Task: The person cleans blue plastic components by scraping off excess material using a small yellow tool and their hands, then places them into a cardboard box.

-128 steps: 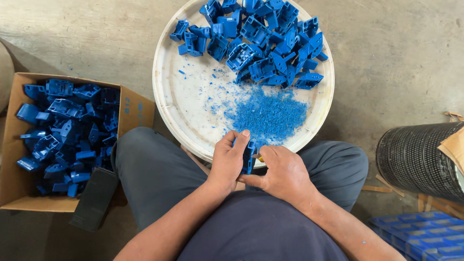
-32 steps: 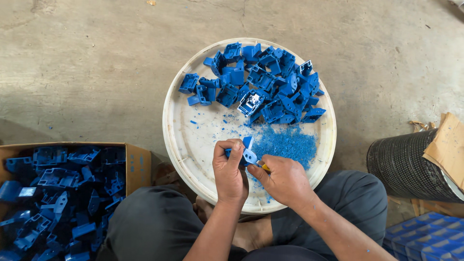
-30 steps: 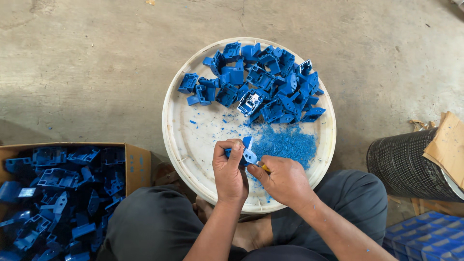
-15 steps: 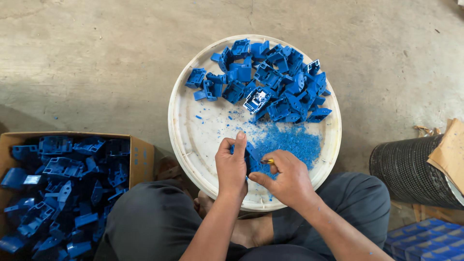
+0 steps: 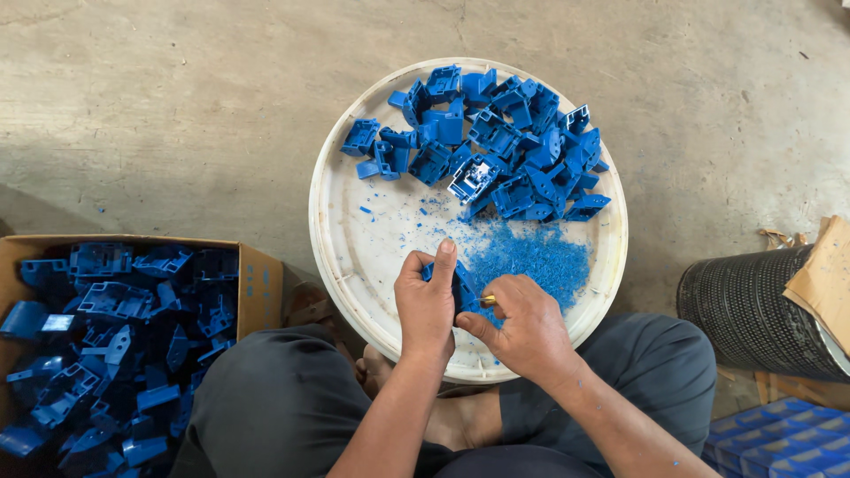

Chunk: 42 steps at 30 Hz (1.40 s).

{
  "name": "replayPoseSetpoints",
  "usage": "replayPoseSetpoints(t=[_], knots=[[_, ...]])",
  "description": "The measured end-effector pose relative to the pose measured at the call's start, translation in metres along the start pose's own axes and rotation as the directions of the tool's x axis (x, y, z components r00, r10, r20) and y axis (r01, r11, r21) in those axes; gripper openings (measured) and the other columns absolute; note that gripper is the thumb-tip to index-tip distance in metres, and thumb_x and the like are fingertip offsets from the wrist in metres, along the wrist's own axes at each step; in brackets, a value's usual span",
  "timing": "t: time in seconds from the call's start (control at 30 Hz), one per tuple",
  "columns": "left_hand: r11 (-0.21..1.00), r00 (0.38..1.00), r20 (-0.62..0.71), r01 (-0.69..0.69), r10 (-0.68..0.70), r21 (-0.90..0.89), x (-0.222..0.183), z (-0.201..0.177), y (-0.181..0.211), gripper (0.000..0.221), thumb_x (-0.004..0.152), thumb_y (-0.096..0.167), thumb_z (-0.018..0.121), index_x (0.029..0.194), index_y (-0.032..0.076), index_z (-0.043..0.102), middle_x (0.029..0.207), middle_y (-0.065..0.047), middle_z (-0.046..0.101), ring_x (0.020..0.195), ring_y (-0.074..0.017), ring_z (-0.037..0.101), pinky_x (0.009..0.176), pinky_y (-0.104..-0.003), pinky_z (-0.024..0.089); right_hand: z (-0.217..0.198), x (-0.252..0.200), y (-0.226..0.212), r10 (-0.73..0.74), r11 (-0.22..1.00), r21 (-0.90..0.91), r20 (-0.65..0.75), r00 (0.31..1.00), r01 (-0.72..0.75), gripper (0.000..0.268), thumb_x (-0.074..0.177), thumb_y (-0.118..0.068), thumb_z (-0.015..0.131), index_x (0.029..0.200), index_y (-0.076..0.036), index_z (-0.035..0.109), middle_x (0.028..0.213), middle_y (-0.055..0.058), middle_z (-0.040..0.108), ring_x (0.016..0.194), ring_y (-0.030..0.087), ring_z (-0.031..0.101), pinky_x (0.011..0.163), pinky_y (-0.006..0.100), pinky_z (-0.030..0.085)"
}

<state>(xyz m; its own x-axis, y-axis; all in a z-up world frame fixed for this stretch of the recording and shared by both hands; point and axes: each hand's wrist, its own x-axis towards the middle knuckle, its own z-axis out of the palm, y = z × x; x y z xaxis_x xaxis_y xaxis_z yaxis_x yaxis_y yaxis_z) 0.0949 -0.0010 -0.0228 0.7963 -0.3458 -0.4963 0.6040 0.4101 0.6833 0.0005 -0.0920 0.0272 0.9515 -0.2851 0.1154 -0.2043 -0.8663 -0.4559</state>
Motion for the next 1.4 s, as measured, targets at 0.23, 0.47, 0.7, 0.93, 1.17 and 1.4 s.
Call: replayPoseSetpoints(t=[0.23, 0.47, 0.7, 0.93, 1.17, 1.4], knots=[[0.997, 0.998, 0.0, -0.064, 0.064, 0.041, 0.001, 0.001, -0.005, 0.038, 0.092, 0.028, 0.077, 0.071, 0.009, 0.051, 0.061, 0.003, 0.051, 0.052, -0.0039, 0.039, 0.044, -0.025, 0.032, 0.003, 0.0, 0.001, -0.031, 0.999, -0.037, 0.001, 1.0, 0.031, 0.055, 0.088, -0.061, 0.064, 0.084, -0.006, 0.062, 0.072, 0.009, 0.057, 0.069, 0.031, 0.055, 0.062, 0.043, 0.046], [0.994, 0.997, -0.009, -0.071, 0.072, 0.082, 0.001, 0.002, -0.004, 0.04, 0.092, 0.029, 0.077, 0.07, 0.009, 0.05, 0.06, 0.004, 0.049, 0.052, -0.0041, 0.038, 0.044, -0.026, 0.031, 0.009, -0.006, 0.007, 0.004, 1.0, 0.009, 0.004, 1.0, -0.004, 0.053, 0.086, -0.059, 0.069, 0.085, -0.006, 0.063, 0.07, 0.009, 0.057, 0.069, 0.03, 0.056, 0.062, 0.043, 0.047], [0.999, 1.0, -0.021, 0.02, -0.019, 0.037, 0.003, 0.0, 0.002, 0.038, 0.091, 0.029, 0.077, 0.071, 0.01, 0.051, 0.061, 0.005, 0.047, 0.053, -0.0044, 0.036, 0.045, -0.026, 0.03, 0.001, -0.003, 0.007, -0.026, 0.999, 0.044, -0.041, 0.999, 0.027, 0.054, 0.077, -0.059, 0.076, 0.089, -0.007, 0.067, 0.069, 0.006, 0.059, 0.069, 0.026, 0.058, 0.062, 0.041, 0.048], [0.99, 0.998, 0.043, 0.044, -0.051, 0.134, 0.005, -0.004, -0.001, 0.035, 0.089, 0.029, 0.079, 0.072, 0.009, 0.056, 0.064, 0.004, 0.054, 0.056, -0.0042, 0.042, 0.049, -0.025, 0.036, 0.001, -0.002, 0.002, -0.165, 0.985, -0.069, -0.071, 0.984, 0.16, 0.053, 0.077, -0.057, 0.077, 0.087, -0.006, 0.065, 0.076, 0.008, 0.059, 0.072, 0.03, 0.055, 0.067, 0.044, 0.046], [0.923, 0.994, 0.11, -0.053, 0.012, 0.382, 0.009, -0.011, -0.01, 0.042, 0.088, 0.034, 0.079, 0.067, 0.007, 0.053, 0.058, 0.002, 0.049, 0.055, -0.006, 0.039, 0.047, -0.028, 0.034, 0.003, -0.003, 0.008, -0.231, 0.965, -0.129, -0.017, 0.973, 0.227, 0.049, 0.071, -0.052, 0.08, 0.079, -0.008, 0.061, 0.073, 0.009, 0.054, 0.073, 0.033, 0.052, 0.068, 0.046, 0.043], [0.917, 0.993, 0.118, -0.062, 0.017, 0.394, 0.005, -0.01, -0.009, 0.042, 0.087, 0.033, 0.079, 0.067, 0.008, 0.053, 0.057, 0.003, 0.049, 0.053, -0.0059, 0.041, 0.046, -0.028, 0.035, 0.005, -0.007, 0.011, -0.273, 0.953, -0.142, -0.013, 0.962, 0.269, 0.048, 0.068, -0.049, 0.082, 0.067, -0.009, 0.056, 0.067, 0.007, 0.051, 0.069, 0.031, 0.05, 0.066, 0.045, 0.043]])
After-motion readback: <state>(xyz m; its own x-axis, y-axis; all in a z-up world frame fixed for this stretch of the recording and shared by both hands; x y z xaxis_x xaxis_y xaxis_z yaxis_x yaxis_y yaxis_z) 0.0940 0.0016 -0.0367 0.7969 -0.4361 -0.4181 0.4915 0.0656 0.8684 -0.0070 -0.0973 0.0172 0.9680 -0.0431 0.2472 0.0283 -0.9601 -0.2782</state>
